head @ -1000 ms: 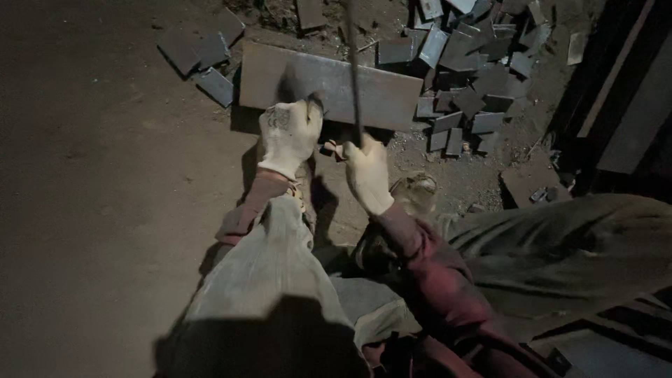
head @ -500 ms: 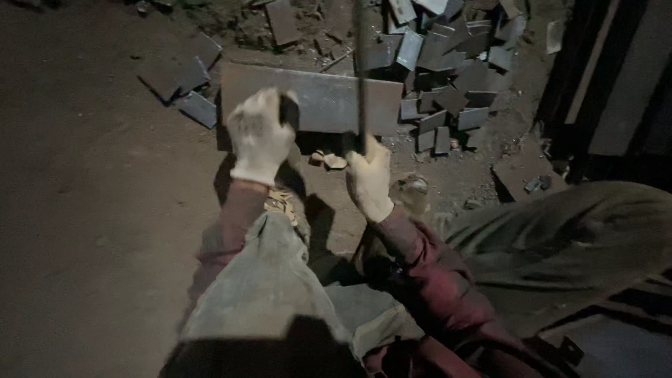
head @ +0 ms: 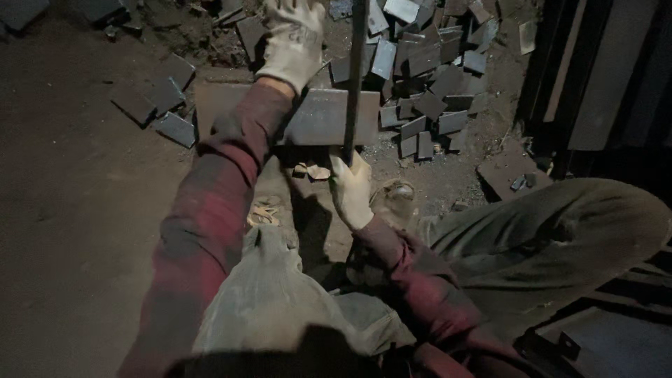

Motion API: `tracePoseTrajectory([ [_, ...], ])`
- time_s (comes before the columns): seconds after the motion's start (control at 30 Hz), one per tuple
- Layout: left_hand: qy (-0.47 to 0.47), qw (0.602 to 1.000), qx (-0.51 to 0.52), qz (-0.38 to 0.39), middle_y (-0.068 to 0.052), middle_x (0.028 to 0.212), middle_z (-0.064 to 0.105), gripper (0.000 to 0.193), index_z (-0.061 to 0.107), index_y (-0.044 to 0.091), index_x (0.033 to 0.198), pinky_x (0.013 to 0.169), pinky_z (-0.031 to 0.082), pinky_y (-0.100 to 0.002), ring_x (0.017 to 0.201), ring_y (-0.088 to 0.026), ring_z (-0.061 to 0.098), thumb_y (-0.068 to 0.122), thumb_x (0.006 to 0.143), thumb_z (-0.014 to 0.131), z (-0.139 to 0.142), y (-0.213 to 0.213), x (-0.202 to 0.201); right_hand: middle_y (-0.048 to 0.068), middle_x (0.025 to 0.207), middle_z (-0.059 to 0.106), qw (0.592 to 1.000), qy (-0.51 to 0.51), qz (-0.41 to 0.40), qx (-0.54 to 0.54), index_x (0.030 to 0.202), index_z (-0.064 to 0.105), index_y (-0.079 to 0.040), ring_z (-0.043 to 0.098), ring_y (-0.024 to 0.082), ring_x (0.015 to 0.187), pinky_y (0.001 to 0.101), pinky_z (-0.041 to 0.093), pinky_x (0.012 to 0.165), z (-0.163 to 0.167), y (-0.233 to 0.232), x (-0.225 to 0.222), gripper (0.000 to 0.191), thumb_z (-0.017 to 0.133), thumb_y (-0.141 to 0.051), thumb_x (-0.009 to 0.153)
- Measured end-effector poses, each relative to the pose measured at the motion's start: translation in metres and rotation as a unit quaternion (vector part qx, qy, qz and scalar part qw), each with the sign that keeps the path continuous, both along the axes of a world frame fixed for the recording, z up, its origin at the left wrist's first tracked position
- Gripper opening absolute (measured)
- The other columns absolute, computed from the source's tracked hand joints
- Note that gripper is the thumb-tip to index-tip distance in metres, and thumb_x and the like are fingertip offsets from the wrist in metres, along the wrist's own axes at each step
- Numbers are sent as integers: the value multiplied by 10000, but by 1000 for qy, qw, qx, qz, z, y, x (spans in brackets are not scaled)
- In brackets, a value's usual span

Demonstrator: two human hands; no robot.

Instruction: The person sits on the ground and uses a long metal rod to move and gather small metal blocks from a pile on the dirt floor, picking up individual pieces by hand and setting them onto a larger metal plate in front of them, continuing through the pile.

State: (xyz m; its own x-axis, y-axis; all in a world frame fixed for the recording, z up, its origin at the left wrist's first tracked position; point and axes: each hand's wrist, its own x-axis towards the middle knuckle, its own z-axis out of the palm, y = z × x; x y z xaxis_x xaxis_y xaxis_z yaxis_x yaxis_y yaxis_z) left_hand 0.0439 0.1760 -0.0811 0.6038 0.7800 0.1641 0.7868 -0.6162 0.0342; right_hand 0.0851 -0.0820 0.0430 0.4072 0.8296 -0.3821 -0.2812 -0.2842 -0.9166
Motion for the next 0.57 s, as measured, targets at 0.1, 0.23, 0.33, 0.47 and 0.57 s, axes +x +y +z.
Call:
tracePoseTrajectory([
  [0.1,-53,997,61,-7,-331,1154,581,620,590,-22,1320,635,530,-540,911,-459,619,448,931,698,-6,-3,-9,11,763,671,987,49,-9,-151,944,693,-29,530,92,583,289,395,535,-10,0,-5,399,684,-427,962],
  [0.23,-185,964,-175,-69,-224,1015,659,472,642,19,1130,780,544,-515,912,-385,676,447,944,712,22,-5,-38,22,649,593,948,177,-29,-264,861,671,-41,504,143,487,328,407,473,-23,10,0,521,627,-551,959],
  [0.33,-79,989,-114,-51,-134,887,687,340,664,76,1040,801,532,-490,861,-330,681,416,1022,664,47,-38,-44,25,643,616,951,143,-3,-273,827,706,-31,529,140,508,322,438,495,-34,-5,3,666,514,-654,962],
  [0.47,-147,937,-306,88,-61,967,722,336,721,160,1114,832,523,-384,875,-218,697,417,1146,507,55,-47,-53,-17,617,506,972,77,23,-222,827,694,-35,384,100,492,297,300,471,-50,-18,15,807,387,-754,1027],
  [0.57,-218,966,-75,114,-67,911,742,373,727,106,1166,784,511,-418,858,-230,709,426,1084,554,35,-81,-78,37,622,516,984,47,8,-171,810,597,9,477,141,530,355,422,534,-74,-25,13,829,415,-761,1058],
])
